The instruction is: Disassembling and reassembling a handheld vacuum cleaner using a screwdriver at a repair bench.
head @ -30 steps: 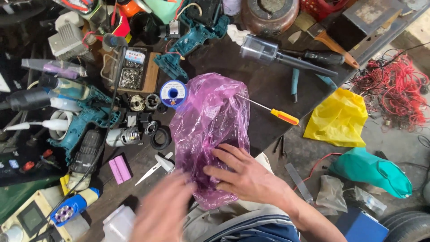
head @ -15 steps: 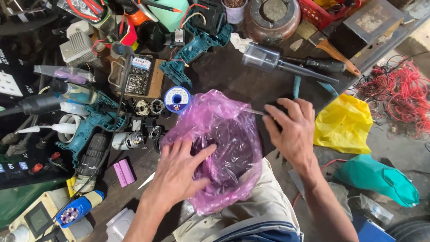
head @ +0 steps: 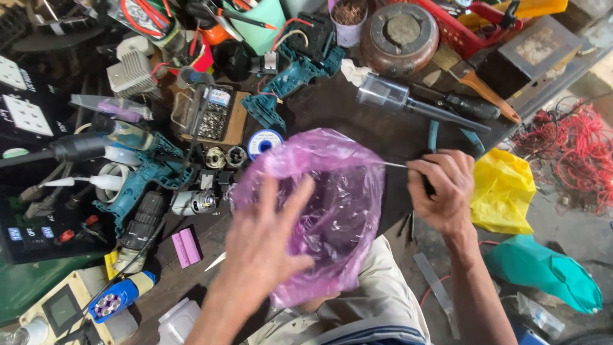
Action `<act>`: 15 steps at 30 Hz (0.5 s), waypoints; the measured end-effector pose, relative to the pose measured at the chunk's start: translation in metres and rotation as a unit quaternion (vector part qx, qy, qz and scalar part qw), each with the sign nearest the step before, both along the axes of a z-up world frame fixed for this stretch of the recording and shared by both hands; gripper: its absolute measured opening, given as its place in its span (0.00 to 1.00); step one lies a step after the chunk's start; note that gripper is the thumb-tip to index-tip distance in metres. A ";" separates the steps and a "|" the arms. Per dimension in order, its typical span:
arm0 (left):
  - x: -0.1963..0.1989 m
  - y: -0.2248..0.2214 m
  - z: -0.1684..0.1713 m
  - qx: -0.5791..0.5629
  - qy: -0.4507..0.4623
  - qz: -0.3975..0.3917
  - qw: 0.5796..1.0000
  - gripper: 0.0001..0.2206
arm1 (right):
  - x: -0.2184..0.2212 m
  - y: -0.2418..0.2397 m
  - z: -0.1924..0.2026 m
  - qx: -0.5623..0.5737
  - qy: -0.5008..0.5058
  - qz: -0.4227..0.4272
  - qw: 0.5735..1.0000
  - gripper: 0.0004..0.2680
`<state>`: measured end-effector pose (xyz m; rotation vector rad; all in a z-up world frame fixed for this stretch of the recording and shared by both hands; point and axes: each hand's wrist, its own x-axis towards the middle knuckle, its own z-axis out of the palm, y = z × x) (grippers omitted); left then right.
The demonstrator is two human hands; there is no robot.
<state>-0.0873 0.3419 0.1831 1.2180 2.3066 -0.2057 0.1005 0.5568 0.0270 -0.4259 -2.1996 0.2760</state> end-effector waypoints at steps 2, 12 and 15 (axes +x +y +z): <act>0.014 -0.005 -0.012 0.026 0.007 -0.071 0.997 0.57 | 0.008 -0.001 0.000 -0.029 0.033 -0.028 0.999 0.03; 0.056 -0.031 -0.089 0.054 0.049 -0.184 0.980 0.55 | 0.009 -0.001 -0.010 0.027 -0.025 0.008 0.999 0.08; 0.046 -0.038 -0.091 0.095 0.055 -0.174 0.979 0.51 | 0.024 -0.006 -0.007 0.028 -0.068 0.021 0.997 0.06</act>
